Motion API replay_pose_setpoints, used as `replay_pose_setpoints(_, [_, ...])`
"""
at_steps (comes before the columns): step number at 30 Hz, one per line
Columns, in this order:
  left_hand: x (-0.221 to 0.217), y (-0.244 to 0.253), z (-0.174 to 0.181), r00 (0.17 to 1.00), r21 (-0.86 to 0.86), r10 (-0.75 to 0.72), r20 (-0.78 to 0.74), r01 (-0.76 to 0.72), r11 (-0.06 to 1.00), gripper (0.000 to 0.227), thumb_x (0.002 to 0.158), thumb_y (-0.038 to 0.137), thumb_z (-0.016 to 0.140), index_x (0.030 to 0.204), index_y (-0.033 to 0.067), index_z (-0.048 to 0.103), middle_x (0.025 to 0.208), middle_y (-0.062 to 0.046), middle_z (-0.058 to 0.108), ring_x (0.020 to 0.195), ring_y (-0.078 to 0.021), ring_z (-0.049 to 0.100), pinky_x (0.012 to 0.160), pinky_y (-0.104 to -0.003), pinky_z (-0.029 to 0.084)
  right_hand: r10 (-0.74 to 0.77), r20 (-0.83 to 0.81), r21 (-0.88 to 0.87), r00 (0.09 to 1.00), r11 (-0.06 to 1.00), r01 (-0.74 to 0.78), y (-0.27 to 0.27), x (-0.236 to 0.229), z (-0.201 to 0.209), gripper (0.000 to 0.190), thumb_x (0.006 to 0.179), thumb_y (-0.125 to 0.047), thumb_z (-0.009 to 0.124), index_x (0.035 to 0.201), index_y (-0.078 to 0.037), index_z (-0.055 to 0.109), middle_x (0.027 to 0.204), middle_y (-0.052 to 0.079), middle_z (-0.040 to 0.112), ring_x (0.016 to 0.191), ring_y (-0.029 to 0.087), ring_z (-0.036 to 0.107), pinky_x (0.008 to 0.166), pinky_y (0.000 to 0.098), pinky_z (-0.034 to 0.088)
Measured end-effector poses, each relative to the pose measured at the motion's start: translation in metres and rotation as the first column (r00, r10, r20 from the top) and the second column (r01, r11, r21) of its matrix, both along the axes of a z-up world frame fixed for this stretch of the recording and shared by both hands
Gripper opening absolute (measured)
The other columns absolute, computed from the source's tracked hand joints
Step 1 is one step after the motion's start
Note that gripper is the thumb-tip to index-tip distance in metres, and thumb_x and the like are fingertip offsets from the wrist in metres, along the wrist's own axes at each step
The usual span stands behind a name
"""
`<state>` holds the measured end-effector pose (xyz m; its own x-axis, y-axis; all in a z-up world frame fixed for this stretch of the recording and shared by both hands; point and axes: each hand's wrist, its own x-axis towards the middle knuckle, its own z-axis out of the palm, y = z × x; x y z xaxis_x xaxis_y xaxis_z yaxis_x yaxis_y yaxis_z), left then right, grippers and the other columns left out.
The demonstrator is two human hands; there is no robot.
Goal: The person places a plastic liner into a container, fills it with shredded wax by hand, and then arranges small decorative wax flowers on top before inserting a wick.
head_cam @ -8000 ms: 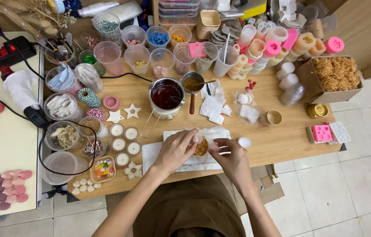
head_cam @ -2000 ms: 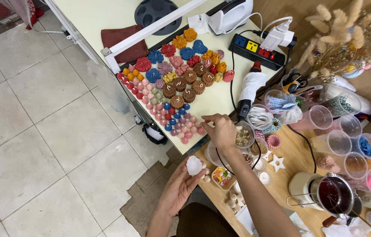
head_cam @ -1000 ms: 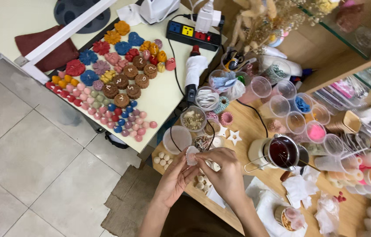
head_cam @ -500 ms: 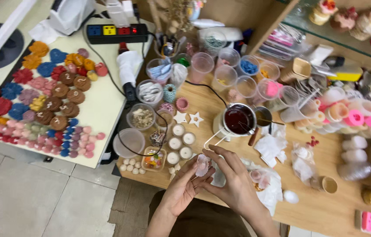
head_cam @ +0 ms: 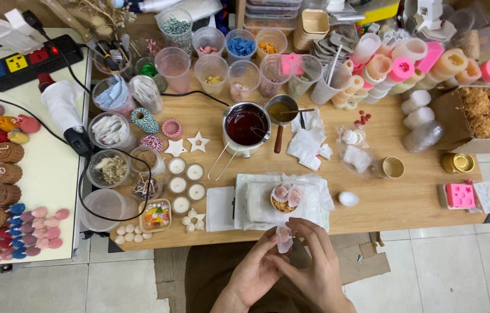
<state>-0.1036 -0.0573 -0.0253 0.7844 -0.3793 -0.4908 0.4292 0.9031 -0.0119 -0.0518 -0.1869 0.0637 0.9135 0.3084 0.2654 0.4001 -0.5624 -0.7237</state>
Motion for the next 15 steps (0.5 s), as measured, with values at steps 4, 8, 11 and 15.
replay_pose_setpoints(4, [0.007,-0.007,0.000,0.999,0.088,-0.034,-0.008,0.034,0.996,0.040,0.096,0.015,0.065,0.136,0.0106,0.058,0.120,-0.002,0.067,0.105,-0.0104,0.064,0.092,-0.029,0.053,-0.085,-0.057,-0.004,0.995,0.996,0.085,-0.012,-0.004,-0.011,0.058,0.066,-0.014,0.089,0.118,-0.004,0.066,0.118,0.013,0.068,0.097,0.026,0.071,0.077,0.0337,0.059])
replay_pose_setpoints(8, [0.016,-0.006,-0.006,0.997,0.166,-0.068,0.046,0.059,0.984,0.041,0.096,0.013,0.063,0.137,0.0077,0.056,0.122,-0.005,0.068,0.112,-0.0133,0.065,0.098,-0.031,0.053,-0.163,-0.155,-0.041,0.974,0.986,0.159,-0.013,-0.001,-0.014,0.048,0.072,-0.007,0.084,0.117,-0.006,0.067,0.113,0.011,0.071,0.090,0.025,0.072,0.076,0.0335,0.060])
replay_pose_setpoints(11, [0.018,-0.005,-0.012,0.991,0.243,-0.099,0.089,0.074,0.967,0.040,0.098,0.013,0.062,0.137,0.0054,0.056,0.123,-0.006,0.067,0.115,-0.0144,0.065,0.102,-0.032,0.053,-0.151,-0.170,0.016,0.974,0.988,0.156,-0.013,0.000,-0.012,0.044,0.073,-0.006,0.082,0.115,-0.007,0.068,0.118,0.013,0.068,0.090,0.024,0.075,0.076,0.0323,0.062])
replay_pose_setpoints(15, [0.021,-0.004,-0.014,0.986,0.350,-0.140,0.092,0.099,0.931,0.038,0.097,0.011,0.061,0.134,0.0092,0.056,0.123,-0.004,0.068,0.112,-0.0143,0.064,0.099,-0.034,0.052,-0.152,-0.189,0.020,0.970,0.987,0.159,-0.017,0.002,-0.018,0.041,0.075,-0.005,0.082,0.114,-0.007,0.070,0.110,0.009,0.072,0.091,0.023,0.074,0.079,0.0320,0.062])
